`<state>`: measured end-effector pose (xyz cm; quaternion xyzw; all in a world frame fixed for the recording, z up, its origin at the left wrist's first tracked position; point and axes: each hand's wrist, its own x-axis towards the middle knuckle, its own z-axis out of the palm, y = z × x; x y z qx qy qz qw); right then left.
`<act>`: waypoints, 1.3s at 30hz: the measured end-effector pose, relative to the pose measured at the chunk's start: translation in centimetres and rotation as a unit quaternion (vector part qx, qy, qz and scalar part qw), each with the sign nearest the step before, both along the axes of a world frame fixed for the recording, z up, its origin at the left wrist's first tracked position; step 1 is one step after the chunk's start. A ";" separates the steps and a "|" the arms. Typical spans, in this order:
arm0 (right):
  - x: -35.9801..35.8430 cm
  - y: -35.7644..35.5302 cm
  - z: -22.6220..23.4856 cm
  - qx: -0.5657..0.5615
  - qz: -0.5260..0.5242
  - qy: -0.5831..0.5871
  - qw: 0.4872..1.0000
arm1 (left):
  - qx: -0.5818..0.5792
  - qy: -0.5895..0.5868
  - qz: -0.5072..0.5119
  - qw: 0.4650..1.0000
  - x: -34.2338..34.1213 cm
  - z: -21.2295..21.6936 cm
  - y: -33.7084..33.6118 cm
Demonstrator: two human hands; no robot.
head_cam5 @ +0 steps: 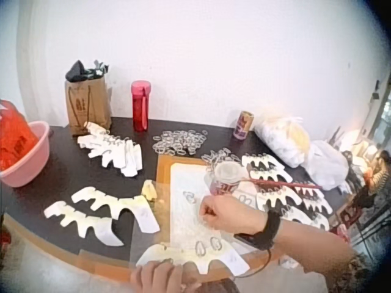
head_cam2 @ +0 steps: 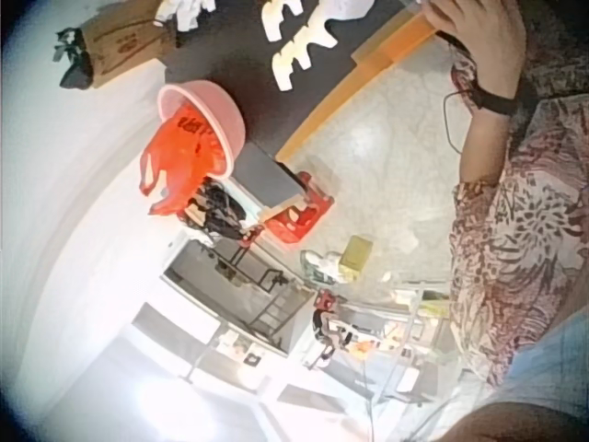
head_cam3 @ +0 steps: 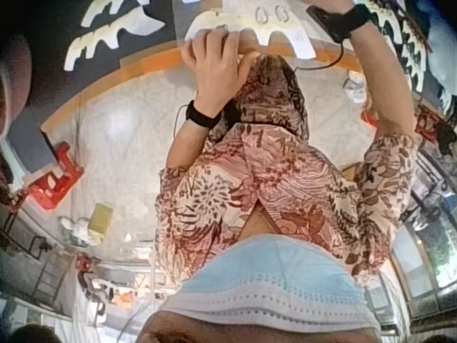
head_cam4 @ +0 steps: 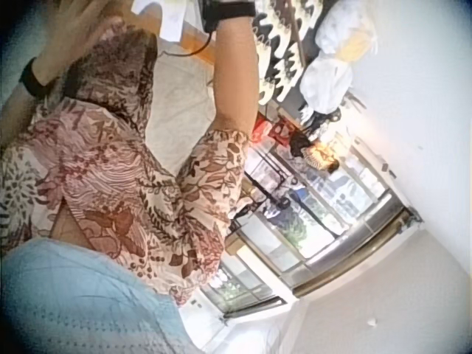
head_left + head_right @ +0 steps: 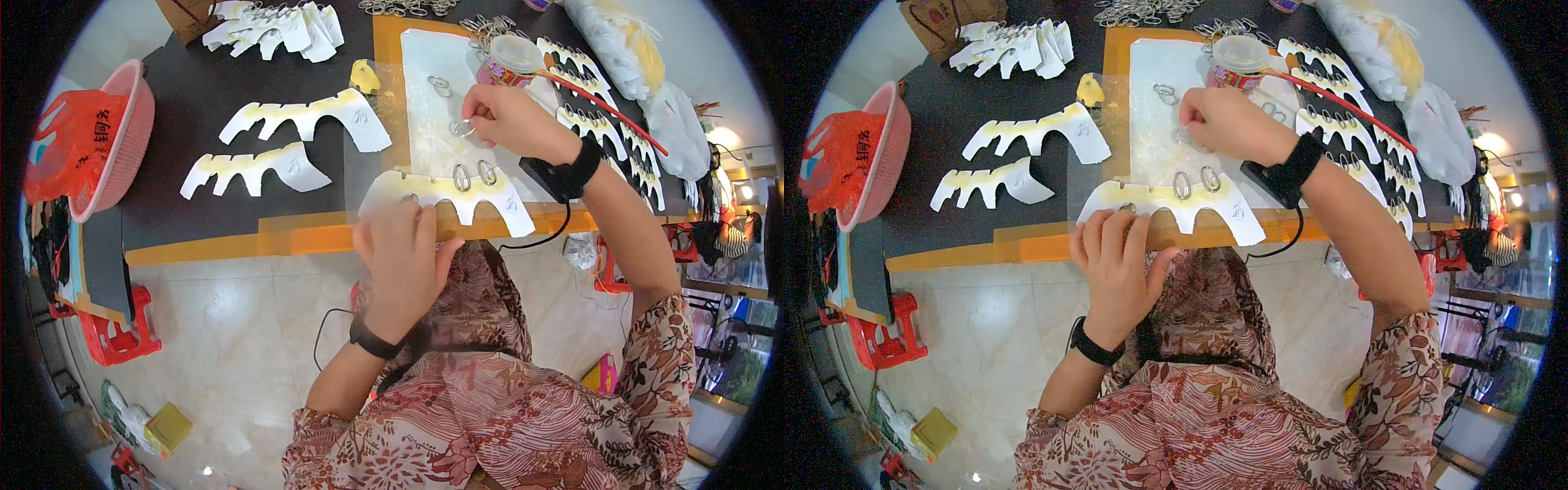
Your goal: Applying adhesive with a brush to the edges of white shoe upper components and then attaching metal rings.
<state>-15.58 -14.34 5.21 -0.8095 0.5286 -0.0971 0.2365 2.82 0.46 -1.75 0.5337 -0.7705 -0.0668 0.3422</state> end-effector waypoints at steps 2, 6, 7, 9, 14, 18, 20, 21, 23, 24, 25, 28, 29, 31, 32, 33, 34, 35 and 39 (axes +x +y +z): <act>0.1 0.7 -0.1 0.151 0.001 -0.125 0.981 | 0.001 -0.004 -0.001 1.000 -0.2 0.0 0.0; 2.0 2.5 0.2 0.118 0.084 -0.103 0.984 | 0.005 -0.010 0.004 1.000 -0.1 0.2 -0.1; 2.3 2.6 -0.1 0.119 0.083 -0.104 0.984 | 0.005 -0.010 0.004 1.000 -0.1 0.2 -0.1; 2.6 2.8 -0.8 0.063 0.124 -0.081 0.987 | 0.005 -0.006 0.003 1.000 -0.2 0.3 -0.1; 2.9 2.8 -1.6 -0.013 0.163 -0.048 0.985 | 0.010 -0.004 0.001 1.000 -0.3 0.6 -0.2; 3.1 2.7 -2.0 -0.031 0.178 -0.041 0.983 | 0.004 -0.008 0.002 1.000 -0.3 0.7 -0.1; 3.1 2.6 -2.1 -0.029 0.180 -0.041 0.982 | 0.000 -0.002 -0.002 1.000 -0.3 0.8 -0.1; 3.2 2.6 -2.1 -0.027 0.180 -0.037 0.983 | 0.004 0.001 -0.005 1.000 -0.4 1.0 -0.1; 3.2 2.6 -2.1 -0.025 0.179 -0.033 0.983 | 0.008 0.006 -0.008 1.000 -0.7 1.1 -0.1; 3.1 2.6 -2.2 -0.032 0.181 -0.031 0.983 | 0.009 0.001 -0.018 1.000 -0.9 1.1 -0.4; 3.1 2.6 -2.3 -0.038 0.182 -0.028 0.982 | 0.010 -0.004 -0.028 1.000 -1.0 1.0 -0.5; 3.0 2.5 -2.5 -0.050 0.189 -0.038 0.980 | 0.004 -0.023 -0.019 1.000 -1.3 0.8 -0.6; 3.0 2.5 -2.4 -0.051 0.188 -0.038 0.980 | 0.003 -0.022 -0.020 1.000 -1.4 0.7 -0.6; 3.0 2.7 -2.4 -0.050 0.174 -0.030 0.983 | 0.002 -0.033 -0.025 0.999 -1.4 0.5 -0.8; 3.1 2.7 -2.4 -0.050 0.173 -0.030 0.983 | 0.002 -0.034 -0.026 0.999 -1.4 0.6 -0.8; 3.3 2.8 -2.5 -0.050 0.163 -0.035 0.985 | 0.007 -0.039 -0.021 0.999 -1.4 0.7 -0.7; 3.3 2.8 -2.5 -0.050 0.154 -0.041 0.986 | 0.012 -0.045 -0.016 0.999 -1.4 0.7 -0.7; 3.3 2.9 -2.6 -0.050 0.153 -0.042 0.986 | 0.013 -0.046 -0.016 0.999 -1.4 0.8 -0.7; 2.8 3.1 -2.5 -0.082 0.162 -0.016 0.983 | 0.014 -0.048 -0.021 0.999 -1.4 1.0 -0.6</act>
